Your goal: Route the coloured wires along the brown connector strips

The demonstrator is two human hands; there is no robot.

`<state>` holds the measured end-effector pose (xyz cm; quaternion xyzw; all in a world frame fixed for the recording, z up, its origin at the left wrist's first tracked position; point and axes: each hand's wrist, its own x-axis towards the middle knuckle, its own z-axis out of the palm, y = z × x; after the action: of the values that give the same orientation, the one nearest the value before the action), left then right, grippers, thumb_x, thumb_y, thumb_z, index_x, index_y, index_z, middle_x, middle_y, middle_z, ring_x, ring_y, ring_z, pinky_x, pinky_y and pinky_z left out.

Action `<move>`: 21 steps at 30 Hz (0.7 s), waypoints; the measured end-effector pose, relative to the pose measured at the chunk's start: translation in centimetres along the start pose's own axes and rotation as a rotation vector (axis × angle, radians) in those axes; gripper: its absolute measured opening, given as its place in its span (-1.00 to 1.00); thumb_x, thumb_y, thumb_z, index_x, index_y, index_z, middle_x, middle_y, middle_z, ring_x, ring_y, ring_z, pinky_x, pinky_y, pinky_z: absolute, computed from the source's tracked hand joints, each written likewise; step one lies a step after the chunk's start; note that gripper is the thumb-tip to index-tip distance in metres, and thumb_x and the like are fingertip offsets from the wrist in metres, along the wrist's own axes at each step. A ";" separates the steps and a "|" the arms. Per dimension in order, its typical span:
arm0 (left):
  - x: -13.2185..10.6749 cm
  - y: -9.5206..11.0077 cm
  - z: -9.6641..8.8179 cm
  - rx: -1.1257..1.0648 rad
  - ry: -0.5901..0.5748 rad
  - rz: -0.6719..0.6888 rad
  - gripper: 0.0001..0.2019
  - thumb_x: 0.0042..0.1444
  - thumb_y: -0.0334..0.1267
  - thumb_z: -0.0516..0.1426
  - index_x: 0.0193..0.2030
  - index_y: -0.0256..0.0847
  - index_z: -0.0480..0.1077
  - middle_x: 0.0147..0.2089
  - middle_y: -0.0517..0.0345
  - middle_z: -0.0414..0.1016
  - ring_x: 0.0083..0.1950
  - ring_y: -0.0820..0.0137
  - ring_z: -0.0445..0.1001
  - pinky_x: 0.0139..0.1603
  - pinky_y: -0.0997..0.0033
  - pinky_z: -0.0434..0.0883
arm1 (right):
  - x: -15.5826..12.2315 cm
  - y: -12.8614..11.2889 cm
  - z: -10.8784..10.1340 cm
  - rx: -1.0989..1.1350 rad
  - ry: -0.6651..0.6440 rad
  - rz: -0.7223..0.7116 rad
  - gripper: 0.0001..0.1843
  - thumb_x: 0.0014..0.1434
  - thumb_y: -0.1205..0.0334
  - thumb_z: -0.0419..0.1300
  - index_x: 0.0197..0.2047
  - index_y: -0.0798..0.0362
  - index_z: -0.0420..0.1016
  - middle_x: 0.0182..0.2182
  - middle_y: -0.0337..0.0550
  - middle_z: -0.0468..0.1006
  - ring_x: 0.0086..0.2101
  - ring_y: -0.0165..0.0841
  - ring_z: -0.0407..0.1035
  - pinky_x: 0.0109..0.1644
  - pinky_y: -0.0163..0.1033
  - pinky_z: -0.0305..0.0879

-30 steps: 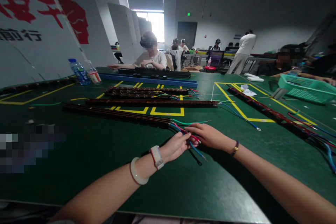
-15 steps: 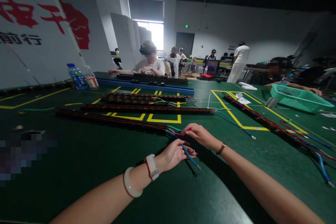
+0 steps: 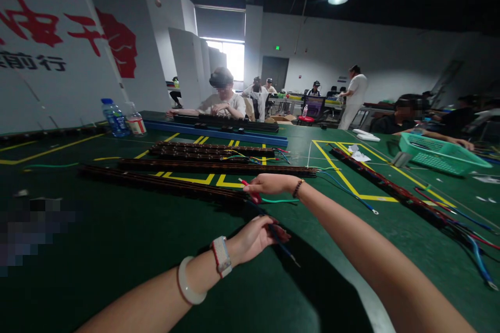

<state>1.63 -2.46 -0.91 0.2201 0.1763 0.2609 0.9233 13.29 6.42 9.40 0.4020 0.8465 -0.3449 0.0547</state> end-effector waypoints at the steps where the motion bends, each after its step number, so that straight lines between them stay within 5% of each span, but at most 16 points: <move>1: 0.0 0.0 -0.1 -0.002 0.003 -0.006 -0.90 0.10 -0.38 0.01 -0.27 -0.40 0.25 -0.35 -0.12 0.46 -0.21 0.21 0.51 0.05 0.10 0.34 | 0.7 -0.1 0.0 0.002 -0.016 0.013 -0.32 0.29 -0.21 -0.16 -0.41 0.21 0.44 -0.50 -0.16 0.45 -0.47 -0.48 0.28 -0.25 -0.35 0.17; 6: 0.0 -0.1 -0.3 -0.036 0.014 -0.019 -0.84 0.14 -0.34 -0.04 -0.23 -0.42 0.26 -0.36 -0.12 0.45 -0.21 0.19 0.51 0.06 0.10 0.33 | 3.1 -1.0 0.9 0.007 -0.052 0.046 -0.31 0.24 -0.27 -0.12 -0.45 0.21 0.43 -0.60 -0.22 0.35 -0.55 -0.50 0.20 -0.37 -0.36 0.12; 11: -0.2 -0.1 -0.1 -0.022 -0.003 0.004 -0.88 0.11 -0.37 0.00 -0.27 -0.42 0.27 -0.37 -0.11 0.45 -0.25 0.25 0.50 0.04 0.10 0.34 | 1.5 -1.3 2.0 -0.013 0.101 0.058 -0.28 0.20 -0.34 -0.11 -0.29 0.15 0.54 -0.60 -0.26 0.24 -0.54 -0.50 0.10 -0.45 -0.35 0.02; 14: -0.2 -0.1 0.0 0.013 -0.010 0.023 -0.89 0.08 -0.39 0.04 -0.26 -0.40 0.24 -0.38 -0.06 0.44 -0.27 0.28 0.50 0.03 0.10 0.35 | -0.8 -0.7 3.1 -0.029 0.343 -0.008 -0.40 0.20 -0.25 -0.01 -0.20 0.15 0.51 -0.41 -0.18 0.38 -0.39 -0.45 0.24 -0.31 -0.35 0.17; 17: -0.1 -0.3 0.1 0.048 -0.009 0.046 -0.83 0.08 -0.43 0.04 -0.16 -0.38 0.19 -0.34 -0.04 0.45 -0.24 0.29 0.51 0.03 0.14 0.36 | -3.7 0.5 5.2 -0.076 0.685 -0.068 -0.54 0.21 -0.11 0.09 -0.02 0.06 0.44 -0.06 -0.05 0.33 -0.02 -0.32 0.22 0.09 -0.22 0.17; 21: -0.2 -0.8 0.4 0.107 0.034 0.079 -0.77 0.16 -0.43 -0.01 -0.04 -0.33 0.10 -0.25 -0.04 0.44 -0.15 0.30 0.51 0.05 0.19 0.36 | -7.4 2.8 8.9 -0.276 1.004 0.101 -0.62 0.28 0.03 0.04 0.08 0.01 0.33 0.06 -0.01 0.22 0.11 -0.27 0.10 0.22 -0.08 0.06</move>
<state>1.91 -3.30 -0.91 0.2712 0.1970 0.2909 0.8961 18.66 -2.73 3.86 0.5474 0.7855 0.0079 -0.2887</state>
